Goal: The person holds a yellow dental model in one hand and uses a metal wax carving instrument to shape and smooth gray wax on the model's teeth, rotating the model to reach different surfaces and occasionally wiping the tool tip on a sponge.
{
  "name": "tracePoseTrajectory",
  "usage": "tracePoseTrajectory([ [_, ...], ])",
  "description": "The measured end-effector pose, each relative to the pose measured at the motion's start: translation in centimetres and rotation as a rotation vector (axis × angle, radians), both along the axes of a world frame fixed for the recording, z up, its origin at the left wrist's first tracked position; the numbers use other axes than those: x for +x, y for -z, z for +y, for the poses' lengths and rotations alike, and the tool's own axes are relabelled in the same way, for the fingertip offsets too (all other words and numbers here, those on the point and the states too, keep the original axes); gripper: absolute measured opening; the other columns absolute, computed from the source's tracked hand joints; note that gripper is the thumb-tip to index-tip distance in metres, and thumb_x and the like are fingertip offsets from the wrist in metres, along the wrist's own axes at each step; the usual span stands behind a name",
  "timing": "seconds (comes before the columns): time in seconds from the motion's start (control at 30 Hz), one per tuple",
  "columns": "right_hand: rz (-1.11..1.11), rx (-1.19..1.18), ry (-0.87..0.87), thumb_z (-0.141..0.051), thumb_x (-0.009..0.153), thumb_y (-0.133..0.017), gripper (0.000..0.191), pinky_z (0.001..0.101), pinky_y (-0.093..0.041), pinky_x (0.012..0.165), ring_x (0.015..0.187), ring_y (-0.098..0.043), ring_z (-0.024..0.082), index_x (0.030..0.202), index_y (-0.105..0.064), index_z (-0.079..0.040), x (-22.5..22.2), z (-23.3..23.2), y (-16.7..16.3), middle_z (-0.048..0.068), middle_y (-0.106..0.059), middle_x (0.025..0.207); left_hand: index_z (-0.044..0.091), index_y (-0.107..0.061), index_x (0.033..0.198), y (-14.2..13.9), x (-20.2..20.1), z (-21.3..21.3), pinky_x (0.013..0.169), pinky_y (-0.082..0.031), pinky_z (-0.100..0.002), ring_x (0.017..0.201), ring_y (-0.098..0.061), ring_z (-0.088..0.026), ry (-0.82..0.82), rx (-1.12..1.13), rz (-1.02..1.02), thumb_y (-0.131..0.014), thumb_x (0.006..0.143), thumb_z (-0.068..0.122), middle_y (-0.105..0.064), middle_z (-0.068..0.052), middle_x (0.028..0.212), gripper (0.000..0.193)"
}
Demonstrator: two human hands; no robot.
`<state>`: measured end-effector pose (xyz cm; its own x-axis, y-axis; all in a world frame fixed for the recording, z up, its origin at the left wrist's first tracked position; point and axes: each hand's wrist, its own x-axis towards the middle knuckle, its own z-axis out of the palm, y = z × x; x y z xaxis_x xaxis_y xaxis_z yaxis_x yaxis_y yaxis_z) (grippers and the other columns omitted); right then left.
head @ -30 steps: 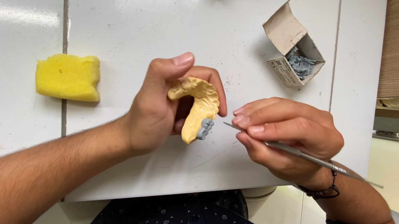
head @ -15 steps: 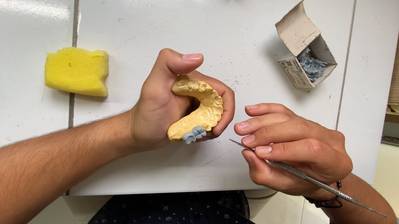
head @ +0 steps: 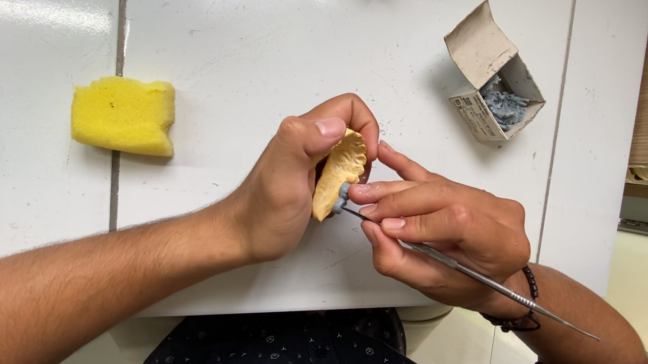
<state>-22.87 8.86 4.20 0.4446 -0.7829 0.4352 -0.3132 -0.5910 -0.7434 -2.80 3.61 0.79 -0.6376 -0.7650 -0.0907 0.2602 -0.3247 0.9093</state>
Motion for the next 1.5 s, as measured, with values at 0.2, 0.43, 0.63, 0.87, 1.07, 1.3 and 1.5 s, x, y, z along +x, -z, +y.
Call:
tracePoseTrajectory([
  [0.2,-0.025,0.003,0.015,0.011,0.089,-0.078,0.027,0.0561,-0.057,0.111,0.113,-0.076,0.029,0.100,-0.057,-0.003,0.4,-0.2,0.3,0.017,-0.074,0.104,0.007,-0.052,0.100,-0.2,0.0,0.3,0.061,-0.037,-0.030,0.069,-0.043,-0.012,-0.050,-0.004,-0.008,-0.030,0.097,0.048,-0.049,-0.001,0.074,0.047],
  [0.43,0.025,-0.032,0.020,0.011,0.088,-0.079,0.030,0.0528,-0.060,0.112,0.112,-0.076,0.029,0.101,-0.056,-0.003,0.7,-0.3,0.4,0.017,-0.074,0.104,0.006,-0.051,0.101,0.0,0.0,0.7,0.070,-0.040,-0.030,0.078,-0.044,-0.013,-0.111,-0.033,0.035,-0.032,0.097,0.045,-0.049,-0.002,0.083,0.043],
  [0.63,0.018,-0.034,-0.008,0.009,0.088,-0.079,0.029,0.0531,-0.060,0.111,0.111,-0.076,0.028,0.102,-0.057,-0.003,0.7,-0.4,0.7,0.017,-0.075,0.104,0.006,-0.049,0.100,0.2,0.1,1.1,0.075,-0.042,-0.031,0.083,-0.045,-0.014,-0.154,-0.095,0.025,-0.031,0.098,0.045,-0.047,-0.002,0.088,0.044],
  [0.87,-0.042,0.016,-0.010,0.009,0.089,-0.079,0.027,0.0517,-0.061,0.112,0.113,-0.076,0.029,0.099,-0.058,-0.004,0.7,-0.5,1.0,0.018,-0.074,0.106,0.005,-0.049,0.096,0.0,0.2,0.9,0.066,-0.041,-0.032,0.075,-0.045,-0.014,-0.190,-0.137,-0.071,-0.032,0.093,0.049,-0.048,-0.003,0.078,0.047],
  [1.07,-0.025,0.014,-0.014,0.009,0.089,-0.080,0.026,0.0503,-0.060,0.108,0.111,-0.077,0.028,0.099,-0.059,-0.004,0.8,-0.5,1.1,0.016,-0.075,0.104,0.005,-0.048,0.093,-0.3,0.2,1.0,0.063,-0.038,-0.033,0.072,-0.045,-0.014,-0.227,-0.231,-0.153,-0.032,0.090,0.049,-0.048,-0.003,0.074,0.048],
  [1.3,-0.030,-0.005,-0.017,0.008,0.090,-0.079,0.026,0.0542,-0.060,0.112,0.112,-0.076,0.029,0.101,-0.058,-0.004,0.8,-0.3,1.1,0.016,-0.074,0.104,0.004,-0.048,0.095,-0.2,0.2,1.2,0.065,-0.039,-0.033,0.073,-0.044,-0.014,-0.227,-0.190,-0.102,-0.033,0.091,0.049,-0.047,-0.003,0.076,0.048],
  [1.5,-0.025,0.000,-0.027,0.007,0.090,-0.078,0.026,0.0550,-0.059,0.113,0.113,-0.075,0.029,0.102,-0.058,-0.004,0.8,-0.3,0.9,0.017,-0.075,0.105,0.005,-0.048,0.096,-0.1,0.2,1.2,0.066,-0.039,-0.032,0.074,-0.045,-0.014,-0.230,-0.182,-0.059,-0.031,0.093,0.052,-0.048,-0.004,0.079,0.050],
])
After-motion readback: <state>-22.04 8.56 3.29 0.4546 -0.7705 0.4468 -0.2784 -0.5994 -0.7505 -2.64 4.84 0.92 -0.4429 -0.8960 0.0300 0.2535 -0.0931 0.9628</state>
